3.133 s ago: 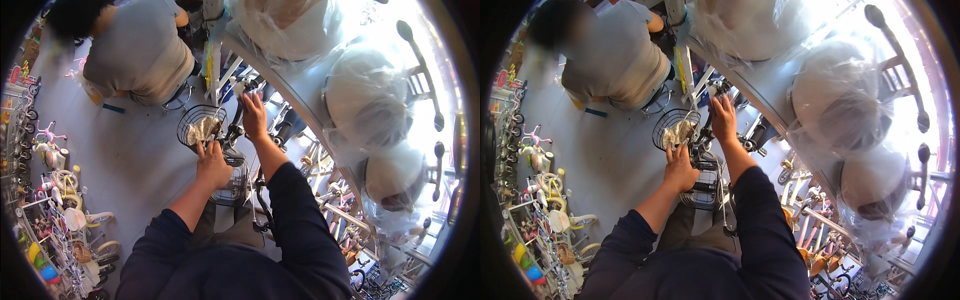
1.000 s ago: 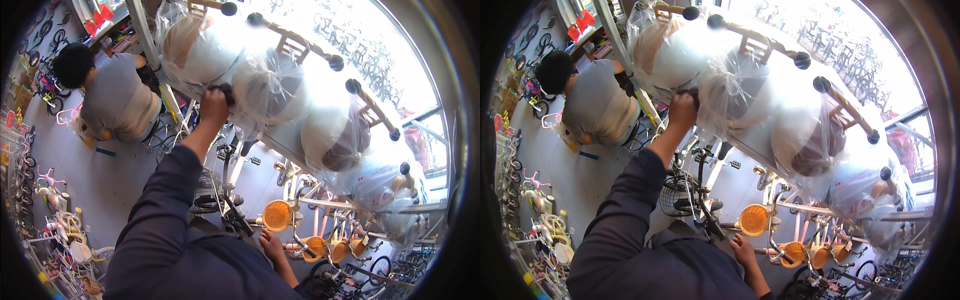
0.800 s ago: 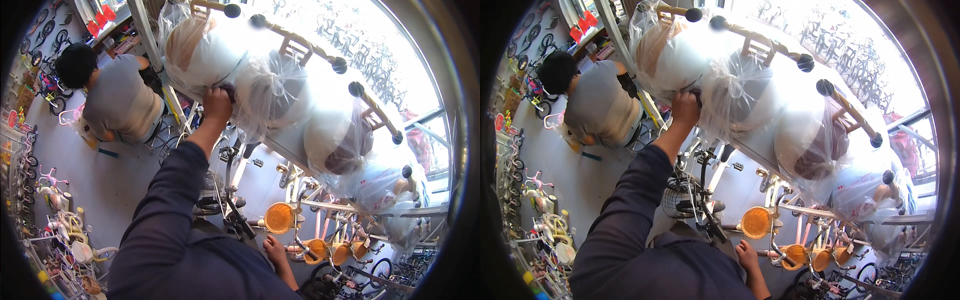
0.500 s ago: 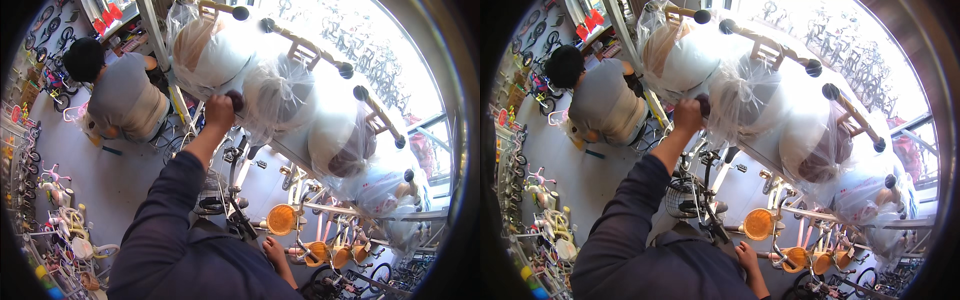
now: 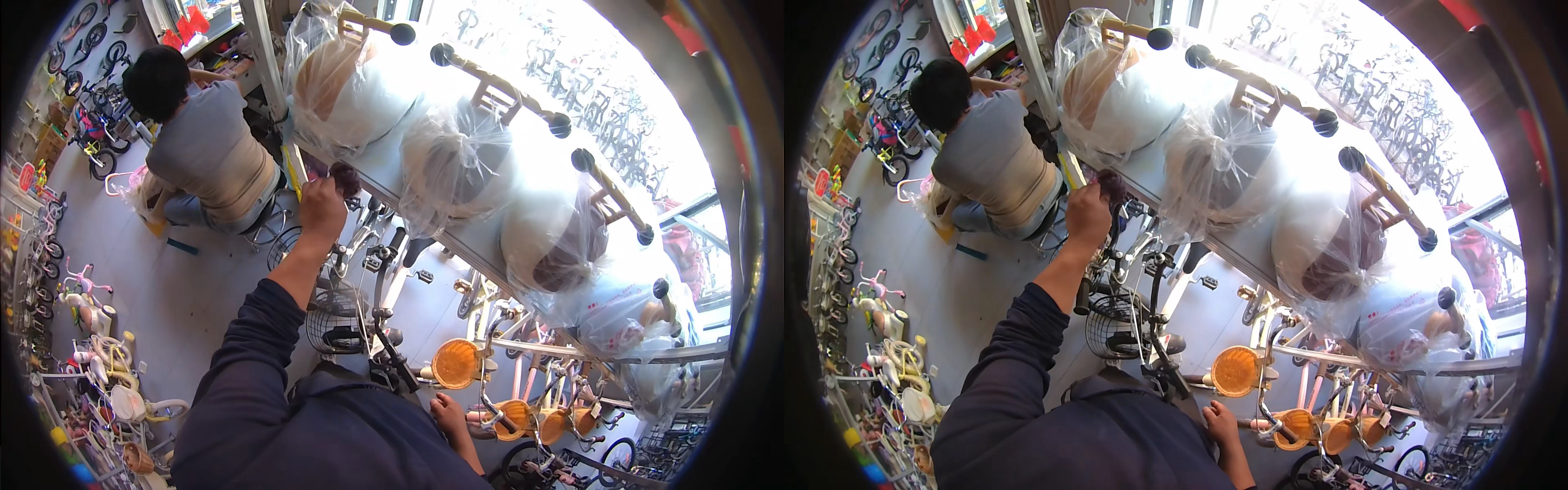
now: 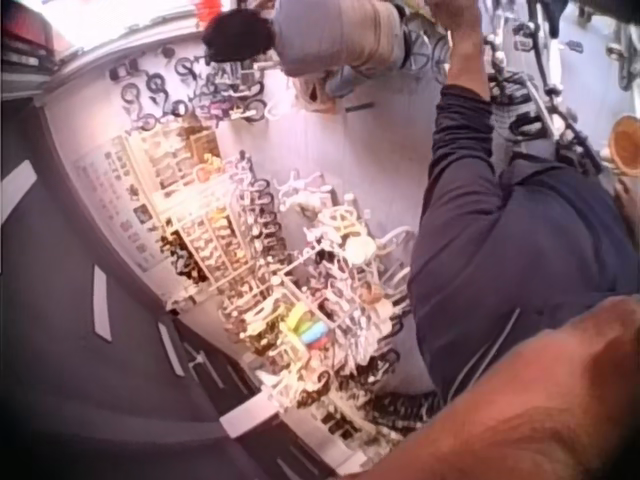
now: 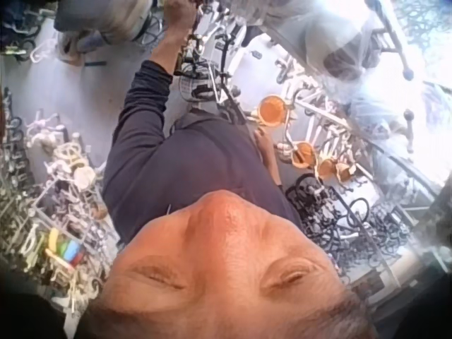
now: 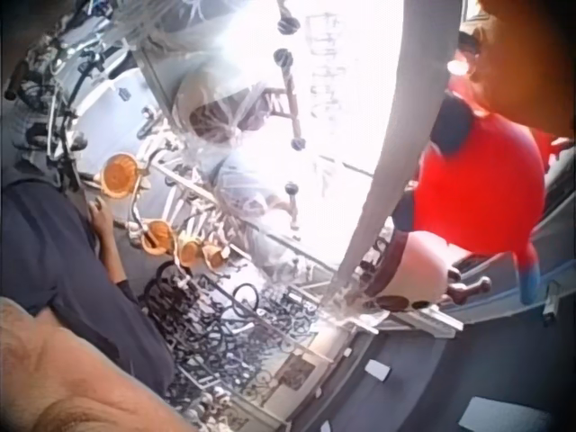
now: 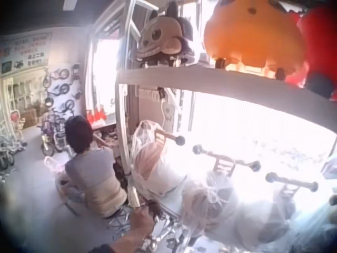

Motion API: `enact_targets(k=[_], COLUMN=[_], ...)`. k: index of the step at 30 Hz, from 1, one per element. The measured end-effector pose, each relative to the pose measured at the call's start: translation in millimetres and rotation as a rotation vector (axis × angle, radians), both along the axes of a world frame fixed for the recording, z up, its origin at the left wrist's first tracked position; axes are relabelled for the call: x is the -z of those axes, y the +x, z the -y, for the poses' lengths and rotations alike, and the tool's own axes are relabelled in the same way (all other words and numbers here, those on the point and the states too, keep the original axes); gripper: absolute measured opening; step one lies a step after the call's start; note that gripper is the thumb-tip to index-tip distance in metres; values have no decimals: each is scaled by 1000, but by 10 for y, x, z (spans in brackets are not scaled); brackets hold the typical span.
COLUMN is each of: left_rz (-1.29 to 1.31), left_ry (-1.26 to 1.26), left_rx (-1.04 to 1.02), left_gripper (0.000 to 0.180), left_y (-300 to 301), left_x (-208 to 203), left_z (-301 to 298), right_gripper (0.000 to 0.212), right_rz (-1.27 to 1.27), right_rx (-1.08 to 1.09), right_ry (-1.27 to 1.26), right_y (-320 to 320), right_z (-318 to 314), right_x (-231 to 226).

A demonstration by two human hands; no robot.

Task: The person wipes handlebars, frames, and baskets of multiple bicycles in a shop using a purple cloth. They move between rows of adult and children's bikes, wiping different parts of each bicycle before placing them back in position.

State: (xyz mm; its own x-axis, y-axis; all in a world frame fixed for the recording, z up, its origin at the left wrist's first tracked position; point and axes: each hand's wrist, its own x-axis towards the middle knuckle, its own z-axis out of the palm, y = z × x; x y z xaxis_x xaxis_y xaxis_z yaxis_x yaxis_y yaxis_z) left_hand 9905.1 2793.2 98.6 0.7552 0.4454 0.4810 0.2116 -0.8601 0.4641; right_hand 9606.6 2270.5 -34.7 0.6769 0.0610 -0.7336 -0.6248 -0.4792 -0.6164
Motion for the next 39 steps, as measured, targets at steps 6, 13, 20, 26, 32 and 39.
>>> enact_targets(k=[6, 13, 20, 26, 32, 39], left_rz=[193, 214, -70, -7, -814, -609], left_ry=[187, 44, -335, -192, -815, -612], left_rx=[184, 294, 523, 827, 1184, 924], left_gripper=[22, 11, 14, 15, 37, 48], left_y=[595, 278, 59, -263, -951, -1184], left_x=[120, 233, -60, 141, -320, 33], left_z=[271, 950, 2099, 2906, 3543, 2965], right_gripper=[59, 59, 54, 55, 53, 51], right_rz=[-21, 24, 109, 296, 1022, 1116], right_rx=[-52, 25, -110, 131, 252, 92], right_ry=[-38, -91, -159, -114, -168, -529], right_y=[13, -73, -254, 471, 1321, 2540], right_z=[-51, -142, -233, -382, -106, 393], right_x=[-109, -288, -198, -1133, -1631, -1822])
